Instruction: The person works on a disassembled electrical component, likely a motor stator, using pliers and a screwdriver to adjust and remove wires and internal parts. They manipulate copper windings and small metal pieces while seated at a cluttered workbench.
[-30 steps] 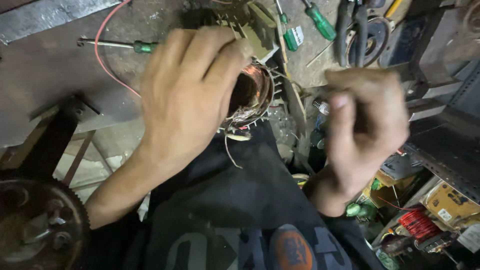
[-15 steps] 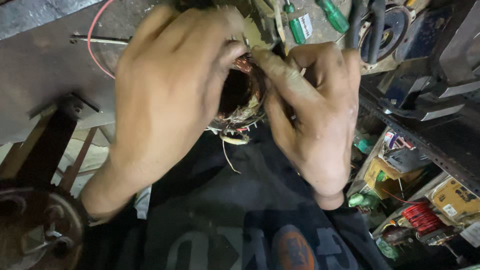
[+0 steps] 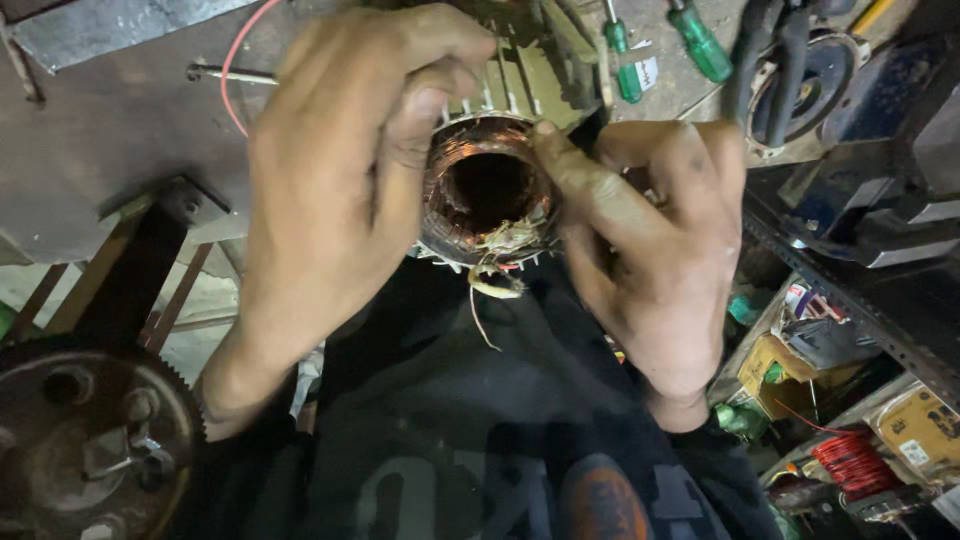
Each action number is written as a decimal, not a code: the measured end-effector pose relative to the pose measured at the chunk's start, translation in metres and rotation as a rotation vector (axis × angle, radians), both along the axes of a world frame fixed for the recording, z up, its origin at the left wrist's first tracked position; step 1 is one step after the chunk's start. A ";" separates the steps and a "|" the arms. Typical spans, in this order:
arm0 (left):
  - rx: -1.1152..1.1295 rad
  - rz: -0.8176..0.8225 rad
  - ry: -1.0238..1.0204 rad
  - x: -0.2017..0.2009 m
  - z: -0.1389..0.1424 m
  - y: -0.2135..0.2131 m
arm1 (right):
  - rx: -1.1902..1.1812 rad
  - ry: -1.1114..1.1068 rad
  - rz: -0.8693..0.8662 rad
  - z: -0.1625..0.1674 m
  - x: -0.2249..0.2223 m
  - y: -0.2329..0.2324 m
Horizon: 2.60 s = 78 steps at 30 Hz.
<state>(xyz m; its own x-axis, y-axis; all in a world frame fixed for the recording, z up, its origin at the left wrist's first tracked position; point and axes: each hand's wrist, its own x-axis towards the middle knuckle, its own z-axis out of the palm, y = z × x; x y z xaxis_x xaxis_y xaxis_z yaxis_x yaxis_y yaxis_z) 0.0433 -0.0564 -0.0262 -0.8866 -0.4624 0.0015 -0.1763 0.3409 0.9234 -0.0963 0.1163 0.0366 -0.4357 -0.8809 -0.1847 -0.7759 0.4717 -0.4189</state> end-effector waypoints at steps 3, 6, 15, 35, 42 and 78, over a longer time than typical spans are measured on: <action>-0.133 0.003 -0.012 0.004 0.001 -0.004 | -0.011 0.007 -0.006 -0.003 0.001 0.003; -0.235 -0.046 0.023 0.002 0.001 -0.004 | -0.019 0.024 0.003 -0.005 0.002 0.005; -0.143 0.037 0.006 -0.006 0.001 0.020 | -0.065 0.074 0.048 -0.007 0.003 0.003; -0.433 -0.045 -0.139 -0.020 0.007 0.037 | -0.155 -0.102 -0.246 -0.023 0.007 0.012; -0.389 -0.018 -0.147 -0.020 0.007 0.045 | -0.127 -0.088 -0.190 -0.018 0.000 0.014; -0.143 -0.039 0.175 0.016 0.002 0.010 | -0.460 -0.250 -0.118 -0.058 -0.027 0.021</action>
<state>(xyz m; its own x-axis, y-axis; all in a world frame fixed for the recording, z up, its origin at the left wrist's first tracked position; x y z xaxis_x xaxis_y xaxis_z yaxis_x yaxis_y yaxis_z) 0.0590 -0.0461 -0.0240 -0.8841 -0.4121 0.2202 -0.0017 0.4741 0.8805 -0.1231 0.1372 -0.0218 -0.5287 -0.8431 0.0986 -0.5793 0.2734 -0.7679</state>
